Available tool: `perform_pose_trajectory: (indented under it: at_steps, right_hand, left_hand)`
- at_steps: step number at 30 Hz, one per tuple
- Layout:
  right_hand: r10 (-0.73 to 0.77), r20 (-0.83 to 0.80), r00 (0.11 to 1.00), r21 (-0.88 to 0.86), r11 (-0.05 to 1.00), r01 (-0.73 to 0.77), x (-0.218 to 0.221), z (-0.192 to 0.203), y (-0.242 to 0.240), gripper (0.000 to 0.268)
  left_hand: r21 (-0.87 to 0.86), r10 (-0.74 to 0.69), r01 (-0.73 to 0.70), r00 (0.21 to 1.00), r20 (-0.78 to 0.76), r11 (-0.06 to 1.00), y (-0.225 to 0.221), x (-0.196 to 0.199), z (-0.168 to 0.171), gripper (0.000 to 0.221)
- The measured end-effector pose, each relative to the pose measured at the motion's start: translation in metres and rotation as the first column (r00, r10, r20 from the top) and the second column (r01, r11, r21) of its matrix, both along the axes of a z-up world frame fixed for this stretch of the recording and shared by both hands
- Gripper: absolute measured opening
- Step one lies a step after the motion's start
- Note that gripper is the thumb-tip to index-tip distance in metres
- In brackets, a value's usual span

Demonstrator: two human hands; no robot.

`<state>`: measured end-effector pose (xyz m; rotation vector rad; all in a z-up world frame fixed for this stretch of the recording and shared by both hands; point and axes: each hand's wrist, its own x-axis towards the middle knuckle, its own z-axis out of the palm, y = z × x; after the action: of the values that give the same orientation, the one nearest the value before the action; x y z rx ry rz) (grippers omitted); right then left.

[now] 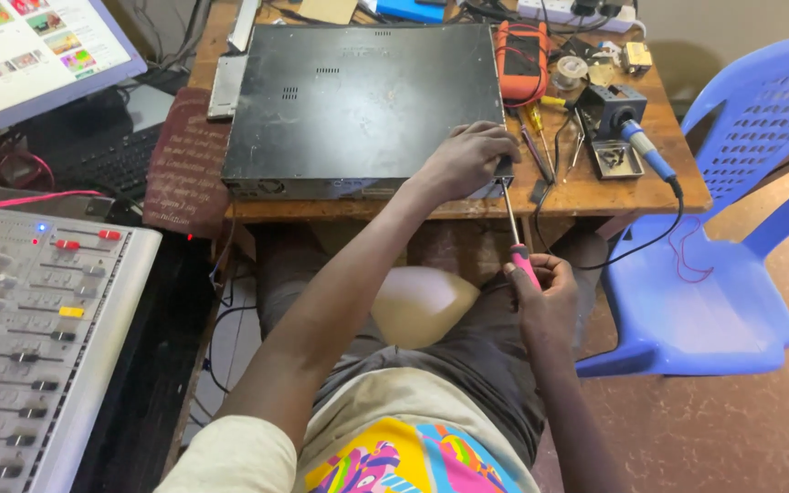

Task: Disassembling an electronic device using a screwdriver and testing components with a multimeter.

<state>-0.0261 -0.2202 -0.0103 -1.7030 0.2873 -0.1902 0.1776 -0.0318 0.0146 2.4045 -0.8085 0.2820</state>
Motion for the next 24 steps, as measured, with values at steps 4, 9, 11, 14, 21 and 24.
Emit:
perform_pose_trajectory:
  at_steps: [4,9,11,14,21,24]
  right_hand:
    - [0.014,-0.011,1.0,0.14,0.99,-0.012,0.003,0.013,-0.002,0.027]
    - [0.361,-0.051,0.931,0.993,0.115,0.01,0.011,-0.025,-0.005,0.027]
    - [0.374,-0.093,0.923,0.972,0.233,0.003,0.013,-0.028,-0.014,0.028]
    - [0.335,-0.187,0.923,0.813,0.581,-0.046,0.018,-0.027,-0.015,0.029]
    - [0.096,-0.146,0.985,0.034,0.995,-0.092,0.022,-0.017,-0.013,0.065]
    - [-0.064,0.005,0.998,-0.658,0.751,0.051,0.018,0.004,-0.018,0.04]
  left_hand:
    - [0.015,-0.036,0.037,0.998,-0.046,0.999,0.0,-0.005,0.009,0.032]
    - [0.057,-0.047,0.051,0.996,-0.075,0.997,0.003,0.002,0.005,0.027]
    - [0.051,-0.061,0.064,0.996,-0.063,0.997,0.001,0.006,0.005,0.028]
    - [0.027,-0.086,0.088,0.994,-0.074,0.996,0.009,0.005,0.003,0.034]
    - [0.024,-0.133,0.135,0.988,-0.078,0.991,0.011,0.007,0.001,0.038]
    - [0.05,-0.132,0.136,0.989,-0.065,0.989,0.01,0.014,-0.009,0.041]
